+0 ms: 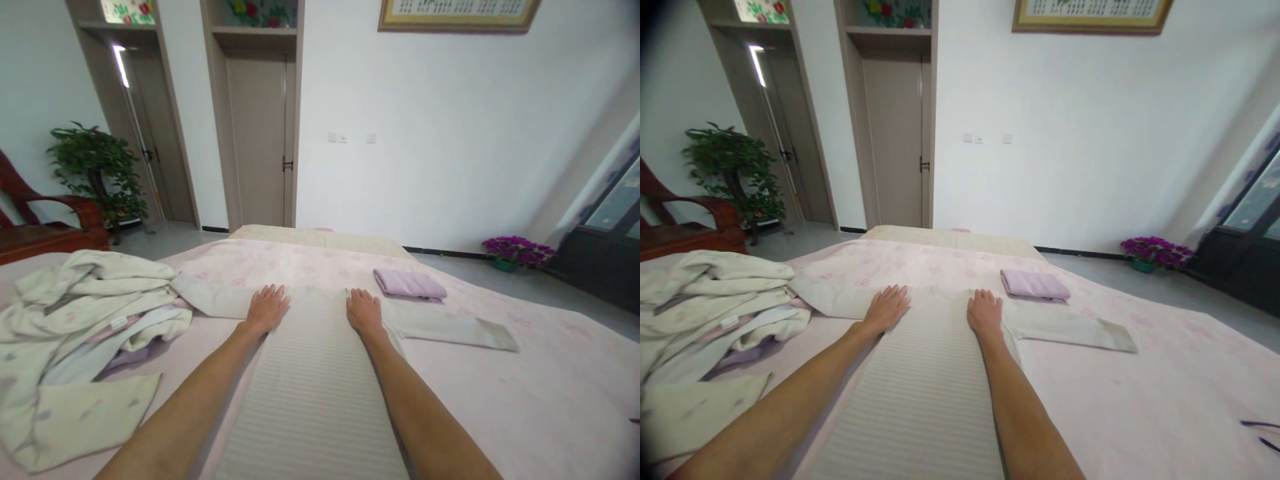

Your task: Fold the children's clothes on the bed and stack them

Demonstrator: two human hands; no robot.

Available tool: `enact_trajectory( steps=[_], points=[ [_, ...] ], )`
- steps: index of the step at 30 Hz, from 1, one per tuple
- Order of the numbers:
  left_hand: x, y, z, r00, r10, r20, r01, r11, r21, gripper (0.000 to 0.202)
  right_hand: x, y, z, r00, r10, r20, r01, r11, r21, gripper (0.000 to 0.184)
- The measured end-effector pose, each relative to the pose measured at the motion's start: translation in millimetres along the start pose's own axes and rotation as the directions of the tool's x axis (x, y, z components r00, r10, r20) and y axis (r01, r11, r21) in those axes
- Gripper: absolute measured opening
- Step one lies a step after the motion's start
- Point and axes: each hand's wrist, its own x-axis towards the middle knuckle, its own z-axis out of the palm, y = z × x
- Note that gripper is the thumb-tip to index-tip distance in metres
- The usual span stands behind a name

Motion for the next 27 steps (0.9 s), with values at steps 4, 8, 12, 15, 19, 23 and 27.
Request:
enact_trajectory(
  steps=[4,8,12,15,19,23,27],
  points=[
    [-16,-44,-22.5,0.995,-0.082,-0.056,0.086,0.993,0.077,0.051,0,-1,-2,1.0,0.013,0.013,-0.013,1.0,0.001,0.033],
    [-31,-105,-67.0,0.95,-0.196,-0.244,0.252,0.941,0.225,0.042,0,-2,-4,1.0,0.022,0.015,-0.022,1.0,0.009,0.033],
    [-38,-159,-104.4,0.893,-0.331,-0.304,0.418,0.862,0.288,0.039,0,-3,-5,1.0,0.02,-0.005,-0.019,1.0,0.012,0.031],
    [-37,-182,-113.0,0.875,-0.408,-0.26,0.475,0.824,0.31,0.04,1,-4,-5,1.0,0.018,-0.012,-0.018,1.0,0.012,0.029],
    [-32,-191,-109.3,0.883,-0.423,-0.203,0.468,0.824,0.32,0.039,1,-3,-3,0.999,0.029,-0.017,-0.028,1.0,0.011,0.029],
    [-30,-192,-111.2,0.855,-0.492,-0.162,0.518,0.826,0.222,0.038,2,-3,-3,1.0,0.031,-0.004,-0.031,1.0,0.006,0.028],
    [-28,-181,-120.3,0.833,-0.517,-0.195,0.545,0.828,0.131,0.03,3,-4,-4,0.999,0.038,0.008,-0.038,0.999,-0.004,0.03]
  ],
)
